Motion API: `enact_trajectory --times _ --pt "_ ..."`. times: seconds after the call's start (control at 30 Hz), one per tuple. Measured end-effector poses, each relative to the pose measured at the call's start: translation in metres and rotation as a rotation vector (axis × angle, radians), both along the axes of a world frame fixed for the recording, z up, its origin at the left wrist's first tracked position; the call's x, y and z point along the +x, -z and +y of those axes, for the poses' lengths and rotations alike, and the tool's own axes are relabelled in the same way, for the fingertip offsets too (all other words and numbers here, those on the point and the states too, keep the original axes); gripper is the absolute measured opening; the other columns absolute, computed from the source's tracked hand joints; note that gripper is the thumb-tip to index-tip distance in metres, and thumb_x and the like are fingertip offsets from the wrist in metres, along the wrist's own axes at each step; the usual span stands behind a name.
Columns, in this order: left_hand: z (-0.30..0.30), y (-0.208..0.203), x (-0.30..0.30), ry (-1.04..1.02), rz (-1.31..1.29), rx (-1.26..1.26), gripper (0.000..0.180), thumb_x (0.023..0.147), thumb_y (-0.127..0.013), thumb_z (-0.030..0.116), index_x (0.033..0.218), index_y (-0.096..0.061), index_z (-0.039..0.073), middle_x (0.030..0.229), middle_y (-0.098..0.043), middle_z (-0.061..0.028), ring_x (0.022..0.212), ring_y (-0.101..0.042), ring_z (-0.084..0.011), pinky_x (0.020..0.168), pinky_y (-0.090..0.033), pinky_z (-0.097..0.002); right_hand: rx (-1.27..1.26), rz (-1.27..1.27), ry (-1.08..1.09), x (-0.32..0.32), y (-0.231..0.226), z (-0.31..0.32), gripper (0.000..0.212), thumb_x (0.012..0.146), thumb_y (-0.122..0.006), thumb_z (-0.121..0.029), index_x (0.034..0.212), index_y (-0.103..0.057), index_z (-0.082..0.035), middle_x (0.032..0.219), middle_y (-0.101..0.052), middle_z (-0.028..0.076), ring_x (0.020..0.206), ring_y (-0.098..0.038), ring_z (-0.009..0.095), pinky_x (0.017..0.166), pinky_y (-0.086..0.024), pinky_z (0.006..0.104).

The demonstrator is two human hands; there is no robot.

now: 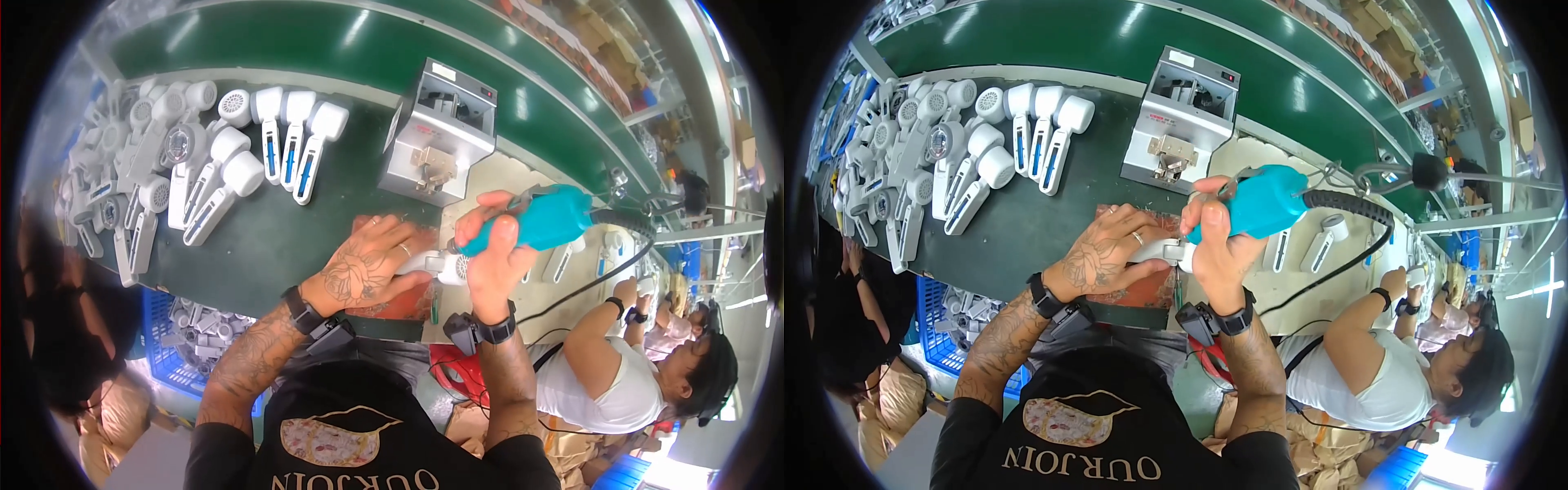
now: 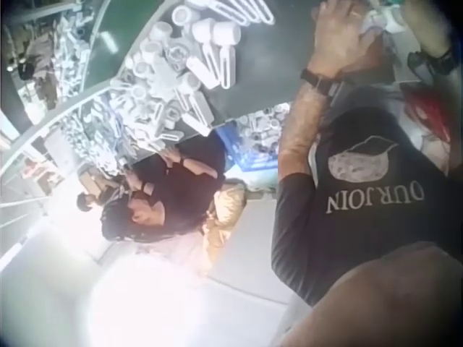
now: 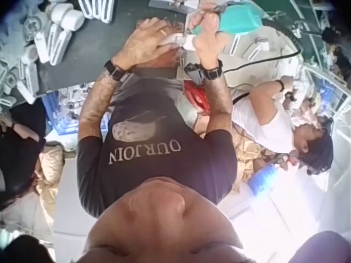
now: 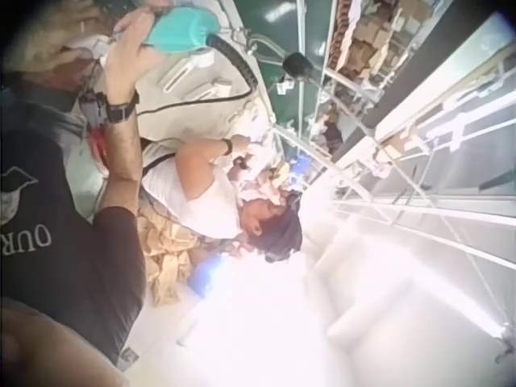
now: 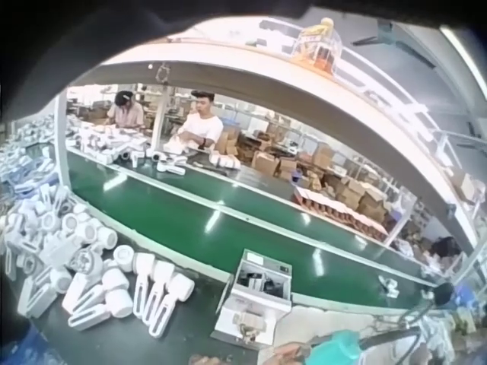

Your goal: The person picks up a fan component from a blue bin, places it on a red block, and uses a power screwdriver to drive a screw into it. They then set the component aside on the table and repeat the process.

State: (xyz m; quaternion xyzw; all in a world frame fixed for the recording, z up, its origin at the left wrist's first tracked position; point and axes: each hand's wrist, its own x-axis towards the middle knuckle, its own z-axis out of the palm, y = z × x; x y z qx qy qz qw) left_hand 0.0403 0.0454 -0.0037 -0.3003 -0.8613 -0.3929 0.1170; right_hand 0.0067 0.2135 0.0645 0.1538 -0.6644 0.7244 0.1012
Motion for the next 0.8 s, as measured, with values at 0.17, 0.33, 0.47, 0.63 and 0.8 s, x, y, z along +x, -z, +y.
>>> enact_trajectory --times 0.17,0.33,0.47,0.63,0.8 --pt "-0.003 0.000 0.001 0.005 -0.021 -0.009 0.051 0.084 -0.070 0.033 0.127 -0.058 0.009 0.110 -0.059 -0.0093 0.103 -0.055 -0.0300 0.088 -0.043 -0.0434 0.007 0.038 0.005 0.003 0.013 0.004 0.055 0.096 -0.058 -0.047 0.108 -0.050 0.006 0.069 -0.055 0.008 0.060 -0.054 0.018 0.056 -0.045 0.0313" --pt "-0.010 0.002 0.002 -0.030 -0.002 -0.019 0.050 0.083 -0.070 0.032 0.126 -0.058 0.009 0.110 -0.059 -0.0105 0.102 -0.055 -0.0308 0.088 -0.044 -0.0432 -0.064 -0.014 -0.018 0.004 0.028 -0.002 0.046 0.097 -0.059 -0.041 0.106 -0.051 0.003 0.068 -0.054 0.008 0.060 -0.054 0.019 0.056 -0.045 0.0316" --pt "-0.011 0.000 0.005 -0.035 0.063 0.011 0.044 0.082 -0.069 0.031 0.117 -0.061 0.005 0.109 -0.059 -0.0104 0.103 -0.054 -0.0293 0.090 -0.043 -0.0437 -0.177 -0.175 -0.045 0.002 0.047 0.011 0.024 0.094 -0.061 -0.024 0.104 -0.053 -0.003 0.072 -0.054 0.007 0.065 -0.053 0.019 0.060 -0.045 0.0334" --pt "0.003 0.018 0.007 -0.094 0.235 0.054 0.045 0.086 -0.064 0.038 0.117 -0.057 0.006 0.108 -0.055 -0.0119 0.099 -0.052 -0.0287 0.088 -0.040 -0.0407 -0.418 -0.178 -0.180 -0.003 0.053 0.022 0.029 0.099 -0.055 -0.032 0.099 -0.051 -0.004 0.071 -0.048 0.005 0.061 -0.043 0.016 0.055 -0.037 0.0284" --pt "0.006 0.016 0.009 -0.059 0.163 0.098 0.045 0.086 -0.064 0.037 0.116 -0.057 0.005 0.108 -0.055 -0.0119 0.102 -0.052 -0.0284 0.090 -0.040 -0.0412 -0.086 -0.035 -0.042 0.005 0.024 0.007 0.037 0.101 -0.053 -0.038 0.098 -0.051 -0.002 0.069 -0.045 0.004 0.060 -0.045 0.016 0.056 -0.039 0.0278"
